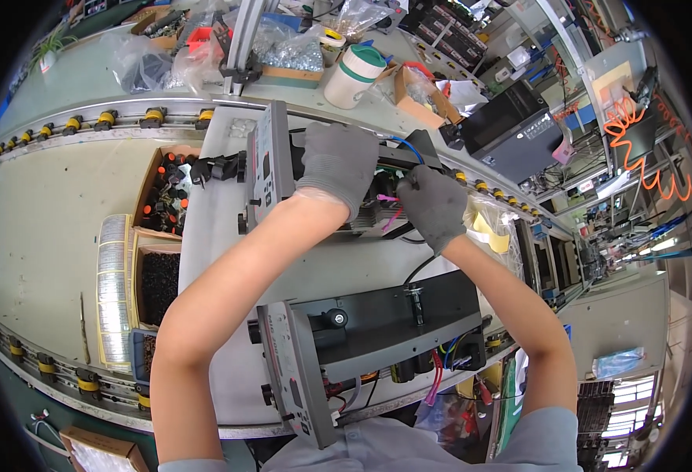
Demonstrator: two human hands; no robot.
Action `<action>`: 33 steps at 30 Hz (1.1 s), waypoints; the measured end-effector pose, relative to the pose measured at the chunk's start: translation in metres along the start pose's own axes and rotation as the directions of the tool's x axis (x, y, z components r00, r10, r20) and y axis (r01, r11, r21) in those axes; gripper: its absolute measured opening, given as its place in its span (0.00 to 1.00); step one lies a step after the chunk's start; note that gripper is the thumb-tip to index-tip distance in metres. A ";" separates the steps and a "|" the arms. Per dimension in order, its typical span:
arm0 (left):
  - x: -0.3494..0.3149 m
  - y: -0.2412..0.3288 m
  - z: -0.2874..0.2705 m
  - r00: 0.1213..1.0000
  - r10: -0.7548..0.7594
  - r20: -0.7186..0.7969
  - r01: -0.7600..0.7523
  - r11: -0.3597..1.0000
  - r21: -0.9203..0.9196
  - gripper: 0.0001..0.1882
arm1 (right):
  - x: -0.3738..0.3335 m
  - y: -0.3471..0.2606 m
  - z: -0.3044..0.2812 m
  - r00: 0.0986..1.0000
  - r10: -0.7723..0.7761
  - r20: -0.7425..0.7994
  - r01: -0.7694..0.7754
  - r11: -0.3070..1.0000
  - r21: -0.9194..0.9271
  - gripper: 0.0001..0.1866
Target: The person is assembling internal wiring and components into an industrial electronic inverter or power supply unit on a factory assembly line.
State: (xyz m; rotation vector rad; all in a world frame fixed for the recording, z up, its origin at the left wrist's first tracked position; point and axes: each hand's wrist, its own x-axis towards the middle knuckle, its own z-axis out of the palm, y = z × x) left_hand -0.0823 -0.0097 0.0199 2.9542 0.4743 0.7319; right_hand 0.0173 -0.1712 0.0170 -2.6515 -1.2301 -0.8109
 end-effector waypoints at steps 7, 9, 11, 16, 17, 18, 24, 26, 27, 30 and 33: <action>0.002 0.001 0.005 1.000 -0.017 0.025 0.017 1.000 -0.011 0.05 | 0.004 -0.008 -0.005 0.994 0.058 0.093 -0.058 0.998 -0.002 0.09; 0.002 0.001 0.003 1.000 -0.013 0.021 0.013 1.000 -0.009 0.05 | 0.005 -0.009 -0.008 0.990 0.066 0.126 -0.067 0.998 0.000 0.10; 0.001 0.001 0.002 0.999 -0.006 0.036 0.007 1.000 -0.025 0.05 | 0.006 -0.009 -0.009 0.990 0.071 0.118 -0.080 0.994 0.075 0.10; 0.000 0.000 0.003 1.000 0.012 0.025 -0.012 1.000 0.008 0.06 | 0.004 -0.008 -0.003 0.995 0.069 0.070 -0.072 0.996 0.050 0.09; 0.000 0.000 0.003 1.000 0.016 0.021 -0.017 0.999 0.038 0.06 | 0.003 -0.009 -0.001 0.997 0.052 0.065 -0.056 0.997 0.057 0.09; -0.001 0.001 0.002 0.999 0.019 0.028 -0.019 1.000 0.013 0.06 | 0.003 -0.010 -0.001 0.998 0.035 0.058 -0.039 0.997 0.065 0.09; -0.005 -0.006 -0.009 0.998 0.057 0.030 -0.057 0.998 -0.004 0.10 | 0.026 0.024 -0.046 0.908 -0.012 0.420 -0.221 0.836 0.502 0.11; -0.006 -0.008 -0.013 0.998 0.053 0.047 -0.053 0.999 0.000 0.16 | 0.039 0.044 -0.069 0.972 0.075 0.223 -0.181 0.847 0.500 0.14; -0.005 -0.008 -0.015 0.997 0.060 0.055 -0.060 0.998 -0.003 0.17 | 0.041 0.050 -0.076 0.946 0.208 0.250 -0.317 0.766 0.559 0.15; 0.001 -0.005 -0.021 0.994 0.069 0.088 -0.065 0.997 -0.042 0.20 | 0.036 0.047 -0.072 0.986 -0.116 0.120 0.029 0.824 0.567 0.13; 0.010 -0.002 -0.032 0.984 0.017 0.175 0.010 0.989 -0.150 0.21 | 0.026 0.034 -0.048 0.894 -0.437 -0.100 0.447 0.849 0.284 0.11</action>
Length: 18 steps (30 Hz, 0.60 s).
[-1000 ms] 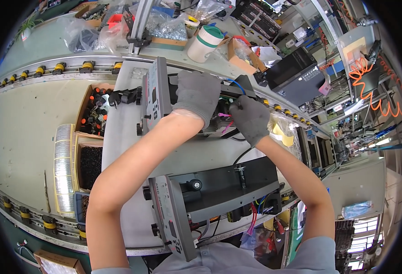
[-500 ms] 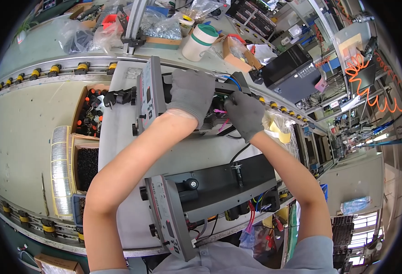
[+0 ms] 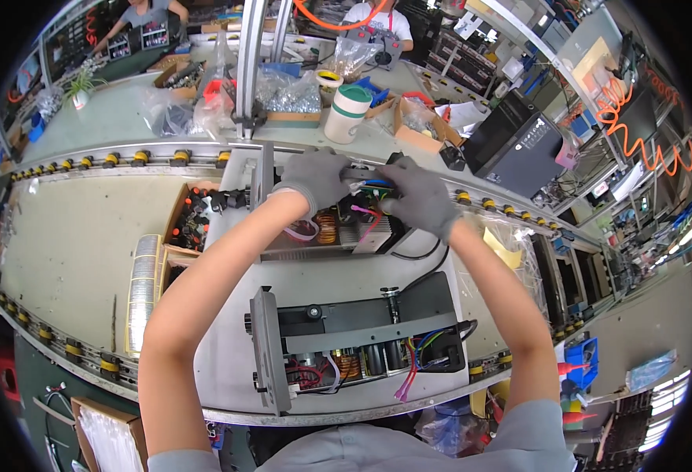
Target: The person is assembling internal wiring and components into an industrial electronic inverter or power supply unit on a factory assembly line.
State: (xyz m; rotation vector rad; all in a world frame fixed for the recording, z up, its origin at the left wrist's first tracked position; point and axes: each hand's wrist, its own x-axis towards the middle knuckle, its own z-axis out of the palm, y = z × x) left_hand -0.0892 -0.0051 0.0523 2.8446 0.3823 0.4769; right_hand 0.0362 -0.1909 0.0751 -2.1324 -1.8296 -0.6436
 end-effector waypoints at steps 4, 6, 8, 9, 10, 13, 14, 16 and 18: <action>-0.004 0.006 -0.017 0.988 -0.154 -0.030 0.153 0.987 -0.056 0.21 | 0.007 0.023 0.010 0.939 0.345 0.015 -0.310 0.825 0.473 0.11; -0.005 0.015 -0.019 0.990 -0.138 0.012 0.139 0.983 -0.118 0.21 | 0.008 0.034 0.002 0.769 0.575 0.277 -0.518 0.308 0.798 0.12; -0.005 0.029 -0.016 0.997 -0.023 0.079 0.044 0.962 -0.269 0.23 | 0.003 0.031 -0.002 0.851 0.507 0.137 -0.416 0.493 0.764 0.10; -0.001 0.041 -0.010 1.000 0.004 0.030 0.009 0.904 -0.428 0.23 | 0.001 0.025 -0.001 0.895 0.443 0.051 -0.343 0.611 0.713 0.10; 0.005 0.052 -0.005 1.000 -0.004 -0.003 0.001 0.805 -0.594 0.22 | -0.003 0.018 0.000 0.930 0.367 -0.029 -0.263 0.717 0.645 0.10; 0.029 0.074 0.008 0.986 -0.058 -0.154 -0.106 0.489 -0.866 0.20 | -0.006 0.006 0.008 0.927 0.373 -0.035 -0.266 0.721 0.640 0.12; 0.033 0.075 0.010 0.977 -0.051 -0.206 -0.123 0.654 -0.746 0.19 | -0.006 0.005 0.009 0.927 0.375 -0.007 -0.288 0.724 0.627 0.12; 0.038 0.074 0.010 0.951 0.011 -0.307 -0.150 0.888 -0.435 0.17 | -0.012 0.018 0.002 0.885 0.415 0.209 -0.423 0.534 0.732 0.12; 0.036 0.069 0.006 0.982 0.077 -0.171 -0.156 0.840 -0.520 0.16 | -0.022 0.028 -0.006 0.855 0.490 0.170 -0.417 0.454 0.787 0.11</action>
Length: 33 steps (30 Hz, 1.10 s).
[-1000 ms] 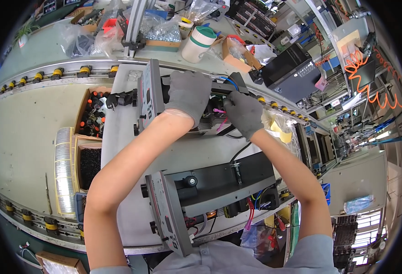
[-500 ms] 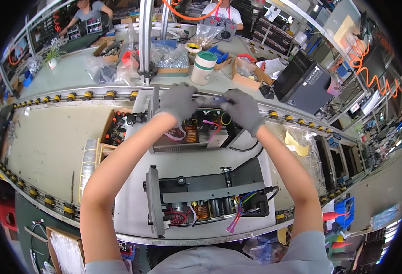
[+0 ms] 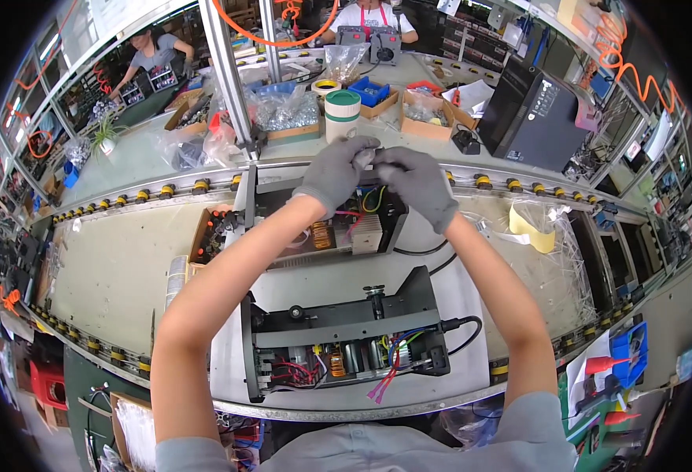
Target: The person is assembling internal wiring and components into an industrial electronic inverter or power supply unit on a factory assembly line.
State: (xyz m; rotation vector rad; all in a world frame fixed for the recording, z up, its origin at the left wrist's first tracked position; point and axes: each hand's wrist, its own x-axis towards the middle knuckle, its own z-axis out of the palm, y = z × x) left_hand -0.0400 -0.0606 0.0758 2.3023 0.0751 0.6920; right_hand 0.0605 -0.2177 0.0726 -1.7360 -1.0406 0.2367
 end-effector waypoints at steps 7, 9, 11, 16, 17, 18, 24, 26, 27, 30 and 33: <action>0.002 0.021 -0.002 0.961 -0.144 0.236 0.227 0.897 -0.379 0.26 | 0.004 0.003 -0.009 0.888 -0.444 -0.119 0.446 0.895 -0.013 0.18; 0.007 0.024 0.000 0.957 -0.199 0.211 0.257 0.920 -0.295 0.29 | 0.007 0.003 -0.010 0.917 -0.395 -0.061 0.394 0.919 -0.026 0.18; 0.012 0.023 0.001 0.958 -0.201 0.206 0.250 0.934 -0.254 0.28 | 0.009 0.004 -0.013 0.935 -0.354 -0.017 0.353 0.935 -0.031 0.17; 0.013 0.013 -0.005 0.962 -0.156 0.226 0.224 0.922 -0.316 0.22 | 0.007 0.003 -0.016 0.982 -0.188 0.013 0.188 0.982 -0.026 0.10; 0.011 0.011 -0.006 0.956 -0.190 0.225 0.250 0.927 -0.280 0.19 | 0.004 0.004 -0.015 0.987 -0.162 0.002 0.162 0.987 0.015 0.09; 0.009 0.011 -0.007 0.948 -0.222 0.230 0.278 0.926 -0.256 0.15 | 0.001 0.006 -0.013 0.989 -0.148 0.014 0.149 0.988 -0.048 0.09; -0.024 0.007 0.001 0.974 -0.004 0.228 -0.077 0.936 0.344 0.06 | -0.003 0.028 -0.009 0.978 -0.202 -0.052 0.199 0.978 -0.067 0.13; -0.035 0.004 0.013 0.977 0.011 0.215 -0.116 0.870 0.480 0.05 | 0.003 0.035 -0.008 0.987 -0.146 -0.069 0.141 0.988 -0.070 0.14; -0.039 0.002 0.018 0.977 0.015 0.211 -0.125 0.843 0.523 0.05 | 0.004 0.038 -0.007 0.989 -0.132 -0.069 0.122 0.983 -0.134 0.15; -0.044 -0.003 0.029 0.975 -0.013 0.224 -0.121 0.809 0.575 0.06 | 0.007 0.043 0.001 0.986 -0.097 -0.137 0.055 0.958 -0.283 0.14; -0.043 -0.007 0.038 0.974 -0.049 0.223 -0.095 0.800 0.592 0.07 | 0.007 0.045 0.009 0.975 -0.161 -0.154 0.094 0.924 -0.372 0.13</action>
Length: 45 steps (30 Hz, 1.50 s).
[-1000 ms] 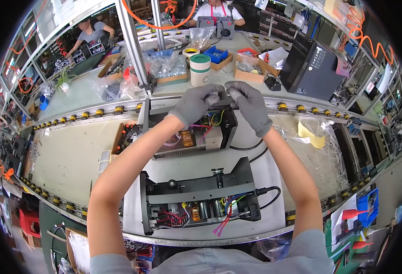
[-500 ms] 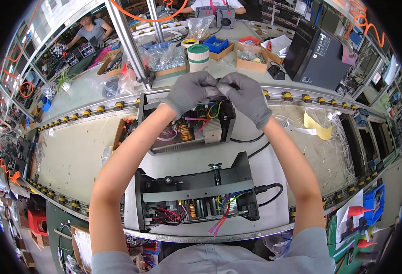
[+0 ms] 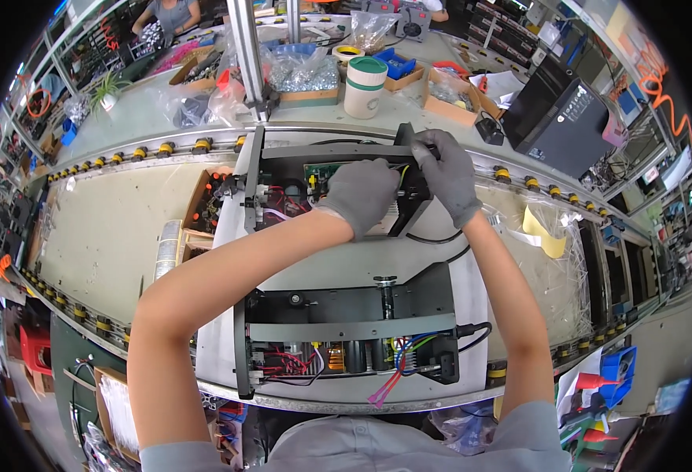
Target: The person is assembling internal wiring and components into an industrial electronic inverter or power supply unit on a factory assembly line.
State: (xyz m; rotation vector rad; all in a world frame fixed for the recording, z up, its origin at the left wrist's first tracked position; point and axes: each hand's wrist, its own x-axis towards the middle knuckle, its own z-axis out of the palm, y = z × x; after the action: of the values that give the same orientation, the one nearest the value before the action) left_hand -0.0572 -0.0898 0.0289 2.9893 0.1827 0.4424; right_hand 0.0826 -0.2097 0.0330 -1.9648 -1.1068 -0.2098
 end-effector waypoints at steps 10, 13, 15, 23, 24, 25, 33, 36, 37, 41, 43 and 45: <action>-0.001 -0.005 0.011 0.994 -0.095 0.062 0.107 0.969 -0.221 0.09 | 0.001 -0.001 0.006 0.999 0.027 0.018 -0.025 0.998 -0.064 0.11; -0.001 -0.003 0.011 0.994 -0.107 0.037 0.113 0.961 -0.253 0.09 | 0.002 0.000 0.008 1.000 -0.009 -0.007 0.009 0.998 -0.065 0.11; -0.001 -0.001 0.011 0.994 -0.109 0.015 0.109 0.958 -0.265 0.09 | 0.002 -0.001 0.008 1.000 -0.003 -0.008 0.003 0.998 -0.065 0.11; -0.002 0.004 0.017 0.998 -0.064 -0.023 0.058 0.978 -0.198 0.11 | -0.001 -0.001 0.011 0.999 0.004 -0.040 -0.008 0.996 -0.088 0.10; -0.001 0.003 0.019 0.998 -0.061 -0.024 0.054 0.977 -0.204 0.11 | -0.001 -0.001 0.013 0.998 -0.018 -0.057 0.014 0.997 -0.070 0.10; -0.001 0.003 0.021 0.997 -0.057 -0.046 0.046 0.977 -0.210 0.11 | -0.001 0.000 0.015 0.996 -0.040 -0.075 0.036 0.998 -0.051 0.10; 0.004 0.001 0.025 0.993 0.033 -0.114 -0.056 0.976 -0.208 0.12 | 0.001 0.000 0.012 0.998 -0.062 -0.021 0.061 0.997 -0.046 0.10; 0.001 0.004 0.018 0.996 0.005 -0.091 -0.018 0.990 -0.142 0.12 | 0.000 -0.003 0.007 0.996 -0.086 0.006 0.086 0.990 -0.111 0.10; 0.000 0.005 0.015 0.998 -0.008 -0.063 0.003 0.996 -0.090 0.12 | 0.000 -0.004 0.006 0.996 -0.087 0.000 0.087 0.992 -0.095 0.09; -0.002 0.000 0.005 1.000 0.002 -0.019 -0.003 0.996 -0.085 0.12 | -0.002 -0.005 0.005 0.996 -0.090 -0.021 0.088 0.993 -0.084 0.09; -0.003 -0.003 0.006 0.996 0.059 -0.068 -0.065 0.993 -0.097 0.11 | -0.003 -0.004 0.007 0.994 -0.099 -0.045 0.097 0.994 -0.055 0.10; -0.001 -0.005 0.010 0.989 0.081 -0.122 -0.096 0.989 -0.116 0.09 | -0.003 -0.004 0.010 0.990 -0.118 -0.073 0.120 0.993 0.018 0.10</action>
State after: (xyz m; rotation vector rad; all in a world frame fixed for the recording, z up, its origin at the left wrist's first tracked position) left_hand -0.0559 -0.0859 0.0187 2.8614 0.0313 0.6161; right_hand 0.0755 -0.2038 0.0276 -1.8586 -1.1750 -0.3281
